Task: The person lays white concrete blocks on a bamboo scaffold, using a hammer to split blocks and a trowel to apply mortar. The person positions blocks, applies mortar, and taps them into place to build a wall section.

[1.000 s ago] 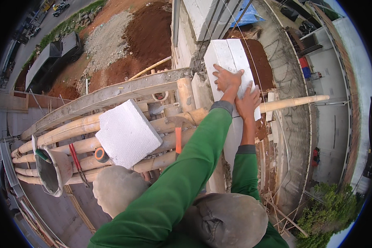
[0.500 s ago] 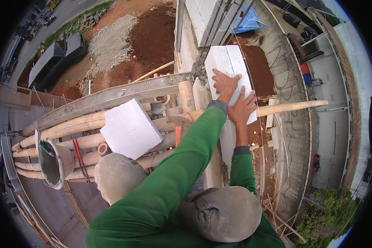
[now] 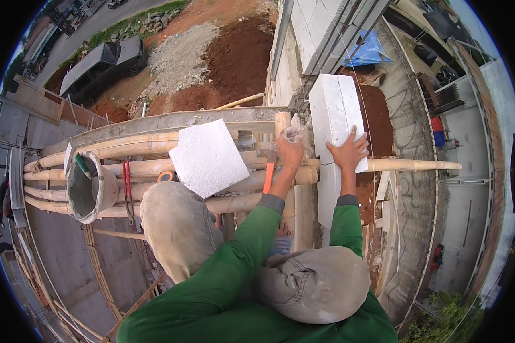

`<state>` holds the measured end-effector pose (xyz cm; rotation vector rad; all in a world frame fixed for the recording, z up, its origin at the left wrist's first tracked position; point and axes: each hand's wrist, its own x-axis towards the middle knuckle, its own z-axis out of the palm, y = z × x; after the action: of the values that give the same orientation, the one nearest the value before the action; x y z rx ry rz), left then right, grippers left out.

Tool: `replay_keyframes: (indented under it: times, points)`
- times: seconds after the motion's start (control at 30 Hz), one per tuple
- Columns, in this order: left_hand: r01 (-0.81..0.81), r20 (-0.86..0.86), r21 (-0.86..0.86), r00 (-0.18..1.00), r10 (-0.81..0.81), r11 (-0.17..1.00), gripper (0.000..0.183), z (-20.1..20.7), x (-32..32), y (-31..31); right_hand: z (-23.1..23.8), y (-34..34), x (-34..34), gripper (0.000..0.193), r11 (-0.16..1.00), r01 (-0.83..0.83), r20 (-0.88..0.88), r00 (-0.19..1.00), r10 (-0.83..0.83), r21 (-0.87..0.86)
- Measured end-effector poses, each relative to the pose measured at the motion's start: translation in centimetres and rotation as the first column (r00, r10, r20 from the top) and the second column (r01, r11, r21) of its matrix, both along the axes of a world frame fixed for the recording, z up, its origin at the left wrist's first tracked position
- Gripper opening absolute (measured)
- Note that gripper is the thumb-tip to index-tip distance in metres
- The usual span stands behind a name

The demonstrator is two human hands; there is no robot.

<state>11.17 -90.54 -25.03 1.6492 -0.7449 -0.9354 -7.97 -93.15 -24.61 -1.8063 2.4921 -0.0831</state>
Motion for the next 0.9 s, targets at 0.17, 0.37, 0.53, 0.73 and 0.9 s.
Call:
replay_keyframes:
  times: [0.17, 0.37, 0.53, 0.73, 0.9]
  points:
    - [-0.019, -0.393, 0.009, 0.919, 0.021, 1.000, 0.016, -0.1, -1.0, 2.4, -1.4, -0.7, -0.6, 0.133, 1.000, 0.025, -0.037, 0.999, -0.025, 0.007]
    - [-0.072, 0.016, -0.155, 0.997, 0.076, 0.985, 0.029, 4.2, -3.7, 6.4, -4.0, -2.2, -2.7, 0.129, 1.000, 0.029, -0.139, 0.990, -0.027, 0.009]
    - [0.253, -0.170, -0.208, 0.942, -0.289, 0.945, 0.036, 14.1, -2.3, 8.2, -5.3, -2.9, -2.3, 0.129, 0.997, -0.011, -0.124, 0.992, 0.001, -0.075]
    - [0.827, -0.362, -0.313, 0.351, -0.864, 0.467, 0.066, 21.7, 4.2, 14.1, -3.0, -1.8, -1.1, 0.134, 0.997, 0.074, -0.138, 0.988, -0.072, 0.011]
    - [0.835, -0.441, -0.140, 0.428, -0.789, 0.532, 0.080, 23.0, 9.9, 19.2, -1.2, -0.8, -1.0, 0.138, 1.000, 0.013, 0.034, 0.999, -0.013, 0.005]
